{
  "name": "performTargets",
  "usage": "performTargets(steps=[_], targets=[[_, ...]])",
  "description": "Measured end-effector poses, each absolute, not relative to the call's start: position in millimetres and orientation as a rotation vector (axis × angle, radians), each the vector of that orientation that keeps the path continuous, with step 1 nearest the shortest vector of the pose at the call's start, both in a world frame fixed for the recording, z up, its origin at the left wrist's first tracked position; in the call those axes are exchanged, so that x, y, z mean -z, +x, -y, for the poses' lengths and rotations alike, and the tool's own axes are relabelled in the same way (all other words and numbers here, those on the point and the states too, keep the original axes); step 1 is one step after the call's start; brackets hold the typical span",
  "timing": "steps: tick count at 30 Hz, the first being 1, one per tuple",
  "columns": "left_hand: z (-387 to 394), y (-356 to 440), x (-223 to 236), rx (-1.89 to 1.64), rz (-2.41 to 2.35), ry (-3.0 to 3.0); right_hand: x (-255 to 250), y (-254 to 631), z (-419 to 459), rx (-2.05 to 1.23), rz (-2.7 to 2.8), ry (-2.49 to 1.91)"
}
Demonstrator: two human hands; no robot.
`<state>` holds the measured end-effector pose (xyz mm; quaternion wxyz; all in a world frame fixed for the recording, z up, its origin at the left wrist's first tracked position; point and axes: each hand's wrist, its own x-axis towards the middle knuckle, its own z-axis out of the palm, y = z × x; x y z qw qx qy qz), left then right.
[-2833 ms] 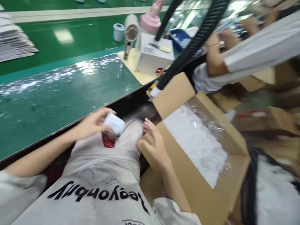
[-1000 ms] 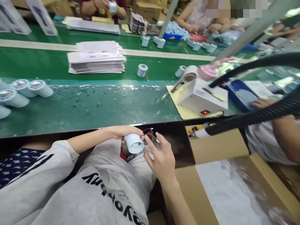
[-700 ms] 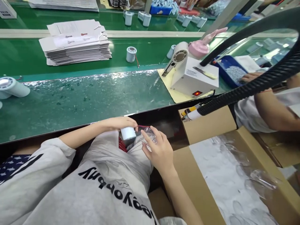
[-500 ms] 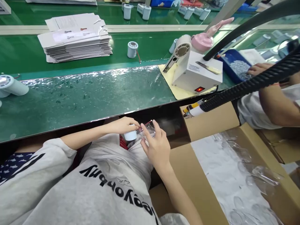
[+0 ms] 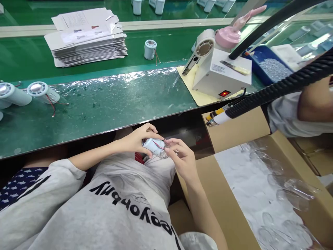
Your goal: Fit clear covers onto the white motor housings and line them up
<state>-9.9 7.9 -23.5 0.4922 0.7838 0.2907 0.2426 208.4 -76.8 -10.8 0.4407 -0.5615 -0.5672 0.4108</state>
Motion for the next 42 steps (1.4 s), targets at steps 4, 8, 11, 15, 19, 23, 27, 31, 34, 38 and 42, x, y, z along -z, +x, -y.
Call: performTargets(steps=[4, 8, 11, 15, 19, 23, 27, 31, 34, 38, 42], targets=[[-8, -12, 23, -0.511, -0.565, 1.871, 10, 209, 76, -1.134, 1.205, -1.346], [-4, -10, 13, -0.483, -0.541, 1.691, 15, 211, 75, -1.17, 1.111, -1.239], [1, -8, 10, -0.477, -0.629, 1.433, 14, 216, 79, -1.064, 1.406, -1.209], [6, -9, 11, -0.46, -0.636, 1.229, 9, 221, 88, -0.753, 1.767, -1.249], [6, -10, 8, -0.414, -0.566, 1.306, 8, 225, 93, -0.799, 1.761, -1.204], [4, -12, 0, -0.456, -0.503, 1.461, 7, 225, 94, -0.909, 1.691, -1.191], [3, -15, -6, -0.465, -0.467, 1.556, 5, 223, 95, -0.992, 1.624, -1.194], [4, -16, -6, -0.476, -0.45, 1.593, 3, 222, 97, -1.028, 1.585, -1.201], [4, -16, -6, -0.484, -0.433, 1.618, 4, 221, 99, -1.057, 1.545, -1.203], [5, -17, -6, -0.486, -0.401, 1.633, 5, 221, 100, -1.169, 1.461, -1.193], [7, -18, -7, -0.47, -0.41, 1.634, 3, 221, 100, -1.302, 1.365, -1.204]])
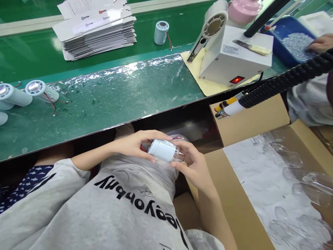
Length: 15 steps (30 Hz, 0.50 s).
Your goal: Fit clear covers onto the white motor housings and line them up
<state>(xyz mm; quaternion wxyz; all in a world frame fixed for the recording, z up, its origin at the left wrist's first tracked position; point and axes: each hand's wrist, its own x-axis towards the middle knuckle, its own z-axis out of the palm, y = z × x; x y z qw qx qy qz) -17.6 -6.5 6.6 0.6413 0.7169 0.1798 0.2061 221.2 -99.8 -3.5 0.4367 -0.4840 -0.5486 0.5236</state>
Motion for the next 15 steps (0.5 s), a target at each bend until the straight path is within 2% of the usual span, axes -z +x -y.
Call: performTargets(steps=[15], targets=[[5.8, -21.3, -2.1, -0.492, -0.351, 1.745, 12.0, 211.5, 95.1, -1.616, 1.025, -1.125]])
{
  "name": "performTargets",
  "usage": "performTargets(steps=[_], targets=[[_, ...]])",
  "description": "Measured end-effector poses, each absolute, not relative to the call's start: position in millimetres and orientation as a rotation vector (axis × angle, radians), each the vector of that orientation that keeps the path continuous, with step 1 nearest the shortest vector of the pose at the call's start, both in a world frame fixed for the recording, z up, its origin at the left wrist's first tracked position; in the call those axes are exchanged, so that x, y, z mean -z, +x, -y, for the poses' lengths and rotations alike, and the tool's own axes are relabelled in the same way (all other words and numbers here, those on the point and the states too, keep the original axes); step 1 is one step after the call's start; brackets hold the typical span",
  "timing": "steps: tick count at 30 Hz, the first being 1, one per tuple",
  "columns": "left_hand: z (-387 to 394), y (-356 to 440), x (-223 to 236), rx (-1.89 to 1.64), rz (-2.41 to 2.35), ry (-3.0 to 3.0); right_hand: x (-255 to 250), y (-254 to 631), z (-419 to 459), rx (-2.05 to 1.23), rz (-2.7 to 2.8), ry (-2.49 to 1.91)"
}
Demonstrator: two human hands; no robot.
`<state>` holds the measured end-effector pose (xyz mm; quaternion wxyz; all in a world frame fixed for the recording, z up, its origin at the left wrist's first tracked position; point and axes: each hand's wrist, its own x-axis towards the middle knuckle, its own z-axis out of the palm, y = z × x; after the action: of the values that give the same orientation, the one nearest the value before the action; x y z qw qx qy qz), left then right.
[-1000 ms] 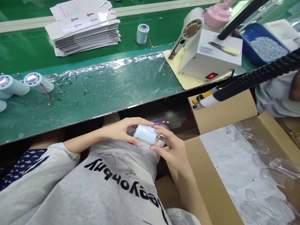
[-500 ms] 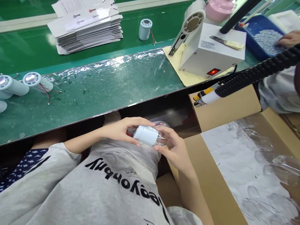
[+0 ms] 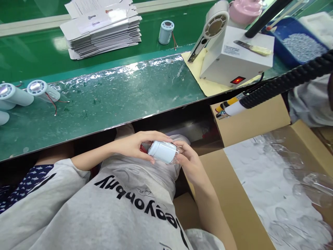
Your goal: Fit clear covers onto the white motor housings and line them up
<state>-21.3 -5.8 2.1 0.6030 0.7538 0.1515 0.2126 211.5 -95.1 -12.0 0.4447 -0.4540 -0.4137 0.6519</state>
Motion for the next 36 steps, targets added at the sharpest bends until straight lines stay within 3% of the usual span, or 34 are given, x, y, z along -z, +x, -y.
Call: performTargets(steps=[16, 29, 32, 36], targets=[[5, -19, 1, -0.522, -0.325, 1.735, 8, 199, 91, -1.959, 0.664, -1.176], [10, -17, -5, -0.49, -0.43, 1.66, 14, 199, 91, -2.191, 0.69, -1.102], [14, -16, -10, -0.465, -0.52, 1.553, 20, 202, 96, -2.036, 0.893, -1.113], [18, -16, -12, -0.427, -0.597, 1.347, 29, 209, 100, -1.197, 1.438, -1.081]])
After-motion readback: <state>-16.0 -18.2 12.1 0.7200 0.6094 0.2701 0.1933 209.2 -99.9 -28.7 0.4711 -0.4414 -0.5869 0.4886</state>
